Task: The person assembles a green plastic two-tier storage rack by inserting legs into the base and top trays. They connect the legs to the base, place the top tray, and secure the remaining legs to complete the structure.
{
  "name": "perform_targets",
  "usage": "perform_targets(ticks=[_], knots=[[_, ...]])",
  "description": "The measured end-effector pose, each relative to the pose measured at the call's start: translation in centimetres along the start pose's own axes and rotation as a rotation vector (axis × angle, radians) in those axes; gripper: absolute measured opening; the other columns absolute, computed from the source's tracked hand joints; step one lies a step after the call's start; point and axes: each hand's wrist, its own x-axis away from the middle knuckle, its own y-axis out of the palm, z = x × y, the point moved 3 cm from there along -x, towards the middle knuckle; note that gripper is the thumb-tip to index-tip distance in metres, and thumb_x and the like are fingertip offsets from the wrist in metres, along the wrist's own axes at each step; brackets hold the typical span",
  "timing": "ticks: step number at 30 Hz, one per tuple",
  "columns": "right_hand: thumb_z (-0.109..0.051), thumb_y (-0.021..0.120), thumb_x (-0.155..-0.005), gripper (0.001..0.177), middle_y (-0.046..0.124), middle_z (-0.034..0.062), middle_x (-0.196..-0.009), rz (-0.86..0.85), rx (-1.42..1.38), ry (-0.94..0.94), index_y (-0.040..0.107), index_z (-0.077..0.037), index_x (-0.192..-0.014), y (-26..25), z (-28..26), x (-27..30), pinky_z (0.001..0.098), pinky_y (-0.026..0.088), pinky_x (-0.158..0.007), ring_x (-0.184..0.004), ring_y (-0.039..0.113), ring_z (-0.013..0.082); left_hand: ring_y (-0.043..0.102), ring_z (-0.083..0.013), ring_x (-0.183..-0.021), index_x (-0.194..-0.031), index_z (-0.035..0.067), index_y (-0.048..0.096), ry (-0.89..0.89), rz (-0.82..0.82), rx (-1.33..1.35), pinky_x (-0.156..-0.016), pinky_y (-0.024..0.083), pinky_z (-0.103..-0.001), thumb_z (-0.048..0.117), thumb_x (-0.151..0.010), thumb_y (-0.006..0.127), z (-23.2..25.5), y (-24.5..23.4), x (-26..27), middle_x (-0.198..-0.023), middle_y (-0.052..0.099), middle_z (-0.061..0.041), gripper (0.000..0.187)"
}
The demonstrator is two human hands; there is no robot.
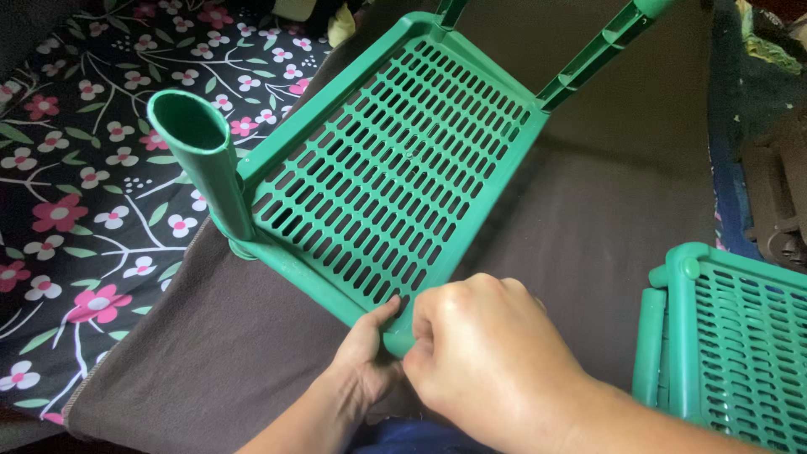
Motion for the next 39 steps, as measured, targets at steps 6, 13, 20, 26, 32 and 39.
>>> perform_targets(ticks=[6, 13, 20, 26, 32, 39], knots=[[-0.017, 0.071, -0.071, 0.009, 0.072, 0.0172, -0.072, -0.083, 0.017, 0.023, 0.075, -0.009, -0.071, -1.0, -1.8, -0.6, 0.0454, 0.061, -0.074, -0.073, 0.074, 0.0349, 0.061, -0.0404, -0.123, -0.138, -0.002, 0.054, -0.144, -0.075, 0.042, -0.106, 0.047, -0.056, 0.037, -0.098, 0.047, -0.3, 2.1, 2.1, -0.134, 0.063, -0.028, 0.057], [-0.015, 0.071, -0.067, 0.011, 0.070, 0.0204, -0.074, -0.087, 0.069, 0.005, 0.076, -0.010, -0.075, -1.3, -2.8, -1.4, 0.0481, 0.059, -0.073, -0.073, 0.072, 0.0391, 0.064, -0.0385, -0.124, -0.138, -0.003, 0.054, -0.060, -0.108, 0.042, -0.106, 0.050, -0.057, 0.027, -0.098, 0.049, -0.2, 2.1, 2.3, -0.136, 0.064, -0.027, 0.050], [-0.021, 0.071, -0.068, 0.012, 0.071, 0.0182, -0.068, -0.023, -0.008, 0.072, 0.078, -0.011, -0.071, -1.3, -0.4, -0.1, 0.0440, 0.060, -0.072, -0.070, 0.074, 0.0354, 0.068, -0.0306, -0.111, -0.132, 0.001, 0.058, 0.000, 0.037, 0.060, -0.095, 0.058, -0.043, 0.027, -0.100, 0.057, 0.1, 0.1, -0.1, -0.122, 0.069, -0.019, 0.041], [-0.027, 0.074, -0.071, 0.016, 0.073, 0.0155, -0.066, 0.063, 0.004, 0.056, 0.080, -0.013, -0.070, -0.8, 0.9, 0.8, 0.0424, 0.059, -0.070, -0.066, 0.073, 0.0342, 0.071, -0.0259, -0.098, -0.123, 0.005, 0.062, 0.017, 0.106, 0.018, -0.084, 0.062, -0.039, 0.029, -0.100, 0.057, -0.2, -0.9, -1.5, -0.116, 0.070, -0.013, 0.034], [-0.026, 0.074, -0.072, 0.024, 0.068, 0.0140, -0.055, 0.019, -0.099, 0.089, 0.076, -0.003, -0.068, -2.8, 1.8, -1.5, 0.0419, 0.057, -0.051, -0.047, 0.067, 0.0267, 0.065, -0.0236, -0.096, -0.119, 0.012, 0.062, 0.009, 0.127, -0.091, -0.083, 0.057, -0.041, 0.037, -0.098, 0.062, 0.1, -1.0, -2.1, -0.109, 0.066, -0.009, 0.032], [-0.024, 0.070, -0.078, 0.023, 0.068, 0.0107, -0.059, -0.062, -0.140, 0.073, 0.077, -0.003, -0.071, -4.9, -0.7, -1.3, 0.0363, 0.054, -0.038, -0.041, 0.063, 0.0232, 0.056, -0.0424, -0.115, -0.137, 0.016, 0.056, -0.040, 0.000, -0.189, -0.099, 0.047, -0.057, 0.062, -0.089, 0.054, 0.7, -0.8, 1.2, -0.132, 0.056, -0.018, 0.066]])
